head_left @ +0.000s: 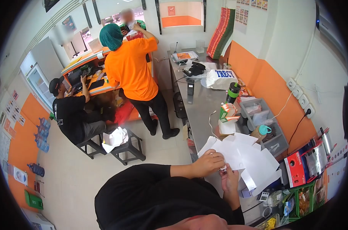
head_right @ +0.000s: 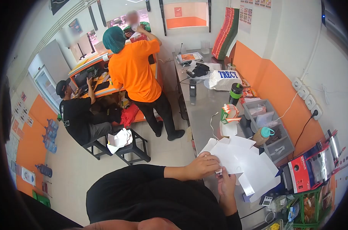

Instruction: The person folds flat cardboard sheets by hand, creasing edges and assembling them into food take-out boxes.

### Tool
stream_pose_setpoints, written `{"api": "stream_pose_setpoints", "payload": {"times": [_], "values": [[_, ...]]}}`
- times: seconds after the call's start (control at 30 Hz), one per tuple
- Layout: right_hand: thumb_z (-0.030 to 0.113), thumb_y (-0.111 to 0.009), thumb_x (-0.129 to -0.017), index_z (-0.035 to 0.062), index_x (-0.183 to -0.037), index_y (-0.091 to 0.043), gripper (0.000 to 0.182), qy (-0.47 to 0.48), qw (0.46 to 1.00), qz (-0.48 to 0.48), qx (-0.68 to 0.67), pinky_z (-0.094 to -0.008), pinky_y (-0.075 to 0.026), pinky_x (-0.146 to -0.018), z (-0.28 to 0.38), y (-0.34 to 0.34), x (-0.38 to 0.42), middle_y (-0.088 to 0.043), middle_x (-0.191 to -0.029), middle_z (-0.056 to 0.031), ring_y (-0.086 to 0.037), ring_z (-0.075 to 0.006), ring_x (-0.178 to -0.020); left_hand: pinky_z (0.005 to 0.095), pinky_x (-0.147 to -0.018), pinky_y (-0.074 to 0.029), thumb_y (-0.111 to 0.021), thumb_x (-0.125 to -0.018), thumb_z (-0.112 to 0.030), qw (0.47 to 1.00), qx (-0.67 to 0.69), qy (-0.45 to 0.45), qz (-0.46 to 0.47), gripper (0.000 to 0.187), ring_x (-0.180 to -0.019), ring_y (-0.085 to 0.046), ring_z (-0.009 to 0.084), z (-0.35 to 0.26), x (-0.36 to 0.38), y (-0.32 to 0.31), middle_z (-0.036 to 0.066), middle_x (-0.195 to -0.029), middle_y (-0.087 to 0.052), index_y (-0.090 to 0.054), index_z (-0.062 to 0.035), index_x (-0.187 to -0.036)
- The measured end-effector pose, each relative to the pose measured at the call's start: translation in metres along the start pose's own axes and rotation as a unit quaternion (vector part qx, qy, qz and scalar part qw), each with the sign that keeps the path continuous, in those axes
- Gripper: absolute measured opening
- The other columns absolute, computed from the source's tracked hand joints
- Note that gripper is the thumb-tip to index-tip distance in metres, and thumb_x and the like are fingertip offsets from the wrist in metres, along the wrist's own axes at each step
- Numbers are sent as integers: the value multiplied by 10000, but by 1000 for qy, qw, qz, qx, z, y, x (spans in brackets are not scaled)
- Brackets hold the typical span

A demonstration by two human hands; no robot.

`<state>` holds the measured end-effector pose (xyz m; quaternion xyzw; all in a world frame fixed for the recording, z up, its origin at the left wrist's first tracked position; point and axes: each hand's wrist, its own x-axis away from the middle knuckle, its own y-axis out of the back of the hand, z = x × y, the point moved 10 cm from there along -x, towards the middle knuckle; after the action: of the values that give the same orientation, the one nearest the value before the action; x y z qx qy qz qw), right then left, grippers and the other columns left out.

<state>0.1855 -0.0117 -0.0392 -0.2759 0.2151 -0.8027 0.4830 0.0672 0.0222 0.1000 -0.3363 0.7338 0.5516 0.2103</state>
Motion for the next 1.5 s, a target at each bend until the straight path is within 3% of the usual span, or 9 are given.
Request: {"api": "stream_pose_setpoints", "payload": {"times": [0.3, 0.4, 0.47, 0.63, 0.83, 1.17, 1.3, 1.37, 1.5], "values": [[110, -611, -931, -4, -1071, -588, 182, 35, 940, -73, 331, -311, -490, -653, 23, 20, -5, -629, -941, -87, -600, -172, -770, 353, -850, -440, -725, -750, -112, 991, 62, 94, 70, 285, -941, -617, 260, 29, 15, -29, 49, -1042, -649, -652, -93, -1025], [113, -639, -886, -25, -1049, -596, 218, 374, 676, -83, 630, -371, -494, -683, 82, -31, 29, -636, -940, -143, -624, -258, -801, 361, -736, -486, -697, -789, -134, 967, 171, 174, 71, 200, -832, -640, 261, 46, 23, -48, 84, -890, -657, -644, -66, -970], [72, -611, -829, -28, -959, -591, 165, 348, 692, -58, 630, -429, -494, -688, 83, -36, 29, -606, -867, -204, -614, -399, -830, 354, -754, -488, -684, -821, -153, 942, 207, 251, 76, 201, -852, -630, 230, 57, 30, -57, 78, -907, -651, -633, -53, -988], [24, -635, -794, 11, -907, -574, 129, 310, 678, -37, 666, -471, -499, -697, 71, -45, 27, -597, -887, -176, -611, -396, -779, 336, -799, -492, -653, -902, -201, 859, 208, 455, 107, 227, -903, -604, 155, 75, 52, -64, 62, -950, -635, -603, -23, -1033], [42, -618, -840, 5, -946, -584, 116, 330, 709, 2, 623, -452, -509, -708, 61, -56, 30, -630, -942, -182, -629, -388, -804, 288, -837, -490, -549, -994, -207, 728, 524, 442, -5, 210, -873, -577, 95, 90, 74, -110, 19, -905, -587, -559, -17, -1082], [39, -616, -839, -7, -1123, -619, 287, 391, 656, 15, 646, -407, -528, -869, 63, -66, 35, -610, -1205, -210, -635, -365, -1036, 277, -965, -466, -572, -985, -155, 587, 640, 496, -3, 271, -1021, -607, 99, 77, 74, -106, 44, -1186, -638, -575, -19, -1219], [52, -624, -848, -42, -1109, -608, 278, 403, 682, 25, 609, -398, -524, -879, 75, -78, 43, -598, -1212, -235, -635, -375, -1037, 281, -984, -462, -573, -975, -105, 578, 665, 472, -6, 331, -1074, -602, 120, 71, 66, -102, 66, -1223, -627, -547, -6, -1290], [59, -623, -860, -49, -1110, -605, 274, 403, 693, 30, 597, -387, -531, -864, 73, -74, 41, -600, -1207, -237, -645, -367, -1021, 292, -1004, -460, -568, -955, -28, 651, 636, 414, 22, 416, -1142, -586, 145, 68, 59, -100, 99, -1292, -594, -487, 11, -1361], [77, -610, -901, -55, -1091, -597, 232, 295, 836, 5, 462, -344, -547, -779, 60, -38, 17, -627, -1153, -223, -672, -314, -960, 292, -1016, -454, -562, -932, 34, 709, 582, 393, 61, 464, -1182, -571, 165, 57, 55, -97, 125, -1346, -554, -454, 28, -1383]]}}
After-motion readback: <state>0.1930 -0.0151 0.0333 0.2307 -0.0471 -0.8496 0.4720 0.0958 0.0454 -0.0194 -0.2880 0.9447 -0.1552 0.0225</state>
